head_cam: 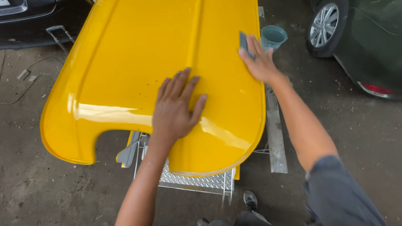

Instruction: Sanding the yellow roof section of a tricycle-type vehicle using a sanding block.

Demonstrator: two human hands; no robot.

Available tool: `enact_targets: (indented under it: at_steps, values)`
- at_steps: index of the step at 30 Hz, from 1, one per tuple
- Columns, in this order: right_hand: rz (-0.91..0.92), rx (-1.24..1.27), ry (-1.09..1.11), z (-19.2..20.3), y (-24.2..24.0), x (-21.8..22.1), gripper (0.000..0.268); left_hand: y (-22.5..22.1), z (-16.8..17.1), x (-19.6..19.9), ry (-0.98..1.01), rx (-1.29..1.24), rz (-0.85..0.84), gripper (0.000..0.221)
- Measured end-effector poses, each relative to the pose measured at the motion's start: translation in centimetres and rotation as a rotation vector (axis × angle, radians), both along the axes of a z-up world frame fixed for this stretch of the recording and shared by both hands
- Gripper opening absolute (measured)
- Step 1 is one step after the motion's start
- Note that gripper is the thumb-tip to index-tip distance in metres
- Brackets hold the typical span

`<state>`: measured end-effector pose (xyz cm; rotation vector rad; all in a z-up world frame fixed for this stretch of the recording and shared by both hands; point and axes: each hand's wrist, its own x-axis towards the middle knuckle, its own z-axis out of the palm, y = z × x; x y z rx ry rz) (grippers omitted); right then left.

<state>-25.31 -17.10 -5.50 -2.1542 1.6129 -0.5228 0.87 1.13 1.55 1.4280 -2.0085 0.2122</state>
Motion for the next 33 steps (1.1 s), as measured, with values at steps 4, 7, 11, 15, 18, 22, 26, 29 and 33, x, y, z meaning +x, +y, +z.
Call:
enact_targets:
  at_steps: [4, 7, 11, 15, 18, 22, 26, 29, 33]
  values:
    - [0.130, -0.022, -0.005, 0.1, -4.5, 0.5, 0.084, 0.4, -0.5, 0.9, -0.010, 0.003, 0.028, 0.050]
    - [0.319, -0.073, -0.003, -1.7, 4.9, 0.2, 0.082, 1.6, -0.2, -0.2, -0.053, 0.068, 0.043, 0.048]
    - [0.618, -0.243, 0.081, -1.1, 6.6, -1.3, 0.082, 1.5, -0.6, -3.6, -0.282, -0.029, 0.342, 0.043]
    - [0.497, -0.125, -0.019, -2.0, -10.7, 0.9, 0.082, 1.8, -2.7, -8.2, -0.254, 0.012, 0.459, 0.055]
    - [0.367, -0.073, -0.009, -2.1, -12.7, 2.2, 0.082, 1.9, -2.5, -10.1, -0.195, 0.046, 0.450, 0.068]
    - [0.547, -0.263, -0.040, -1.5, -1.9, 1.3, 0.084, 1.5, -2.4, -10.2, -0.162, 0.080, 0.481, 0.064]
    - [0.649, -0.278, 0.055, -1.1, -1.7, 1.1, 0.083, 1.3, -3.0, -10.1, -0.175, 0.079, 0.486, 0.059]
    - [0.439, -0.149, 0.051, 0.4, -14.3, 3.4, 0.077, 1.0, -3.3, -9.9, -0.139, 0.043, 0.457, 0.057]
    - [0.316, -0.128, 0.044, 0.7, -10.1, 4.9, 0.078, 0.9, -4.0, -10.1, -0.108, 0.026, 0.431, 0.056]
